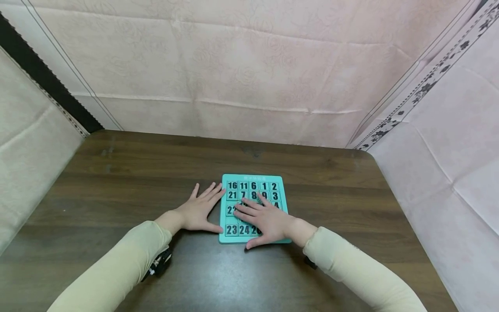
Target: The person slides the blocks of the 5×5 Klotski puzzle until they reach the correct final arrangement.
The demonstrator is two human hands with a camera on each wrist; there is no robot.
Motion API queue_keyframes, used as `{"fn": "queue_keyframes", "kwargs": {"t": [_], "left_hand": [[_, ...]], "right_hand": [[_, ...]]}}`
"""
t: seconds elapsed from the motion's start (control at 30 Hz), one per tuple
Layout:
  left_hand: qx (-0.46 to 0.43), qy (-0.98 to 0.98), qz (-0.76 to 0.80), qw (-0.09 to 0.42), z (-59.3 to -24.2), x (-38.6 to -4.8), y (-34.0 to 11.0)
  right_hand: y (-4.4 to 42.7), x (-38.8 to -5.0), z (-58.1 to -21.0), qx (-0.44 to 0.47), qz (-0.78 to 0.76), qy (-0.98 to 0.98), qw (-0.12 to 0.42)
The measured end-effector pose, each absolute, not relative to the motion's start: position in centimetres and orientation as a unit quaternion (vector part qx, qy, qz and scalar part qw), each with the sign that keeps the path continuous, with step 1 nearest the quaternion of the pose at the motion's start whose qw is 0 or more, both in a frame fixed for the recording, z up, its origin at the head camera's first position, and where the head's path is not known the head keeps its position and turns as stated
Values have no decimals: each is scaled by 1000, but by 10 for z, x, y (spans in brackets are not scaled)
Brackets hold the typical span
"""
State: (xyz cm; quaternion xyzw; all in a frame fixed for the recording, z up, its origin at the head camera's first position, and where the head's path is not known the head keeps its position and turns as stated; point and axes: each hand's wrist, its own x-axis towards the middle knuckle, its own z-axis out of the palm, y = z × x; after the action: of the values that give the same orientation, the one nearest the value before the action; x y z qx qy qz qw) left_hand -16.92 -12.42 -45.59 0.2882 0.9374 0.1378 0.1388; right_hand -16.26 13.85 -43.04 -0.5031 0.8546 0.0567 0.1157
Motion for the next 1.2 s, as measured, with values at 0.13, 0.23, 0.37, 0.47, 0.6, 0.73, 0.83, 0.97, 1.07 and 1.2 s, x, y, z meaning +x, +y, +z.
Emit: {"fn": "queue_keyframes", "kwargs": {"t": [0.13,0.23,0.37,0.47,0.6,0.73,0.83,0.97,1.07,1.2], "left_hand": [[290,937,137,138,-454,-169,-124],[290,936,141,139,-452,-169,-124],[290,936,140,140,-451,-169,-124],[290,937,135,138,-452,-169,-124],[292,938,134,134,-453,-170,-125],[293,938,132,133,-454,-170,-125],[293,937,135,134,-454,-170,-125],[292,937,137,134,-455,-170,-125],[292,937,135,136,-455,-170,-125],[291,937,136,137,-455,-169,-124]], "right_hand": [[140,-159,-430,-505,56,853,120],[140,-157,-430,-511,59,850,116],[141,-154,-430,-518,67,846,106],[142,-151,-430,-520,67,845,107],[142,-149,-429,-522,64,843,110],[143,-148,-429,-522,62,843,113],[143,-149,-430,-522,65,843,110],[142,-155,-430,-518,61,847,105],[141,-162,-428,-508,49,854,103],[137,-172,-426,-487,42,866,103]]}}
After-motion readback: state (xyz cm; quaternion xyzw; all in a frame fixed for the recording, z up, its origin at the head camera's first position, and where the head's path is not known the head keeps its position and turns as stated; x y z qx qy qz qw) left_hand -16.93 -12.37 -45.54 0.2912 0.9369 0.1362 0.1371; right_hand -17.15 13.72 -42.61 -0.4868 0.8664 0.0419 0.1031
